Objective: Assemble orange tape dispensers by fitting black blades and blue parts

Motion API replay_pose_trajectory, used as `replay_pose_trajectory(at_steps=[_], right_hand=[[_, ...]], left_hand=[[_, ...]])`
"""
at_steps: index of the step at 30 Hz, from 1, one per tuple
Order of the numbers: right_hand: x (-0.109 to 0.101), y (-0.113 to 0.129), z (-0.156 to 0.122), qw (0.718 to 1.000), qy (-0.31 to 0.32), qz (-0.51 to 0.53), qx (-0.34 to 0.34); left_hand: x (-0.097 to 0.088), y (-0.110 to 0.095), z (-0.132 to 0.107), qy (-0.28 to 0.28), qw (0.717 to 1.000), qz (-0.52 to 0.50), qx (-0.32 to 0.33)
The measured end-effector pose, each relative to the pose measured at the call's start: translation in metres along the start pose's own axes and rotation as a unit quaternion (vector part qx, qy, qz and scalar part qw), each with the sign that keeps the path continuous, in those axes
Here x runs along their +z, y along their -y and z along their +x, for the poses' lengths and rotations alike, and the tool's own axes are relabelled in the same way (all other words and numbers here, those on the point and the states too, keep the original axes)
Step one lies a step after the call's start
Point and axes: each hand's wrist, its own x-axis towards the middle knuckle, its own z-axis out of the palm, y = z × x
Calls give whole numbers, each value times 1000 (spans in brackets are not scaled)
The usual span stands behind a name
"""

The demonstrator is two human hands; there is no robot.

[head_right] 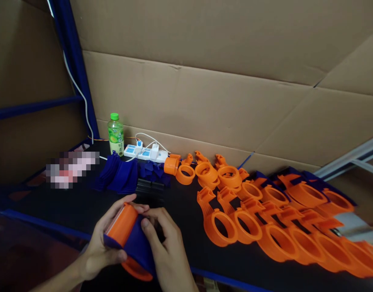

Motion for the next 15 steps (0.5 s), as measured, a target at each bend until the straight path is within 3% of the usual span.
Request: replay_pose_trajectory(at_steps=[3, 5, 7, 11, 13, 15], right_hand=[[-2, -2, 0, 992, -32, -110, -51], [-3, -7, -3, 973, -61, -202, -98], [-1, -16, -11, 935, -101, -304, -152], [6, -36, -29, 828, -142, -471, -270], [4, -38, -33, 793, -117, -525, -286], [-6, -32, -29, 788, -90, -549, -265]], left_hand=[[2, 5, 2, -31, 999, -11, 1], [5, 8, 1, -68, 997, -33, -4], [9, 11, 1, -130, 990, -60, -11], [16, 14, 3, -246, 965, -83, -27], [19, 16, 8, -261, 962, -82, -26], [20, 18, 13, -242, 967, -75, -15]])
